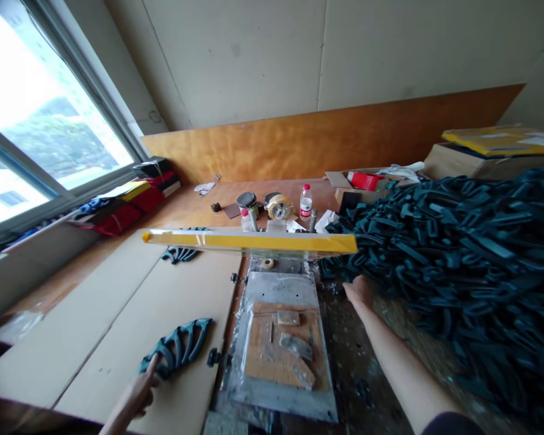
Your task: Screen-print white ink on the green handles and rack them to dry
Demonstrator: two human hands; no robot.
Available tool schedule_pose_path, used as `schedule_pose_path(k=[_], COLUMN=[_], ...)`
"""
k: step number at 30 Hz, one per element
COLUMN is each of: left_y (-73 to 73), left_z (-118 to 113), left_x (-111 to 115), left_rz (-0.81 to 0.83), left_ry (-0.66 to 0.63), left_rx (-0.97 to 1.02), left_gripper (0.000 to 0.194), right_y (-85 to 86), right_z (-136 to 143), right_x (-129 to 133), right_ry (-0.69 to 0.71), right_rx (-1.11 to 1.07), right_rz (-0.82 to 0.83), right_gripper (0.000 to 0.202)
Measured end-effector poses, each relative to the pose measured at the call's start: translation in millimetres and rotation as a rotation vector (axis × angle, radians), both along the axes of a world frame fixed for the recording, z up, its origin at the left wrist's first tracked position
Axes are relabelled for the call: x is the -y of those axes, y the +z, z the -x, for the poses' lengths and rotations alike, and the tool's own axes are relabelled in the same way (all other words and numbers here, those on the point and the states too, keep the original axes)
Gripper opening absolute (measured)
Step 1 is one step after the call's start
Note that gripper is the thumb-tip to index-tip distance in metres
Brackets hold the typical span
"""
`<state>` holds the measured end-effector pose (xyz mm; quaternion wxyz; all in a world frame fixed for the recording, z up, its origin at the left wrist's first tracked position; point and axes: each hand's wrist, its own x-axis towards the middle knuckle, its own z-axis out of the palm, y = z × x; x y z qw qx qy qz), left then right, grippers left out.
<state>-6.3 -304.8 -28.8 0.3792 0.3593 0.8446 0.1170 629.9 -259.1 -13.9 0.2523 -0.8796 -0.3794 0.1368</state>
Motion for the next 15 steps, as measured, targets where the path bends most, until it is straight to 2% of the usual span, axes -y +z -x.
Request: schedule_pose_path(k=[2,4,5,7,9,11,13,15], left_y=[9.4,31.0,47.3,89.7,139.3,186.7,223.6,246.1], left_z=[-0.9,-16.6,-30.6,-68.6,-113.1,-155.1,-187.4,-206.6], left_x=[-1.8,-9.7,-16.2,-32.7,-51.5,-69.4,-83.4,-90.7], left_rz=[0.042,-0.098,-0.210,-0.447,-0.640,-0.791,-0.869,-0.893], left_ry=[-0.002,-0.007,-0.016,-0.046,-0.123,-0.180,-0.225,-0.290], left_rx=[0.053,0.139,0.199,0.340,0.497,0.700,0.867,0.924], left_gripper=[0.053,0.053,0.055,0.061,0.067,0.068,0.063,0.061], right_y=[6.0,13.1,16.9,24.7,31.7,36.8,39.7,41.0], right_z=[-5.2,-0.7,7.0,34.3,72.4,111.6,142.6,161.6], right_x=[16.4,36.1,46.3,65.7,81.7,92.1,95.8,94.9], right_ry=[-0.038,-0.015,0.054,0.323,0.680,0.981,1.161,1.201], right_rx=[0.022,0.052,0.076,0.129,0.176,0.229,0.327,0.451], right_rz=[0.017,-0.012,-0.061,-0.205,-0.324,-0.353,-0.337,-0.307], right_gripper=[0.036,0.041,0.042,0.041,0.039,0.041,0.046,0.048])
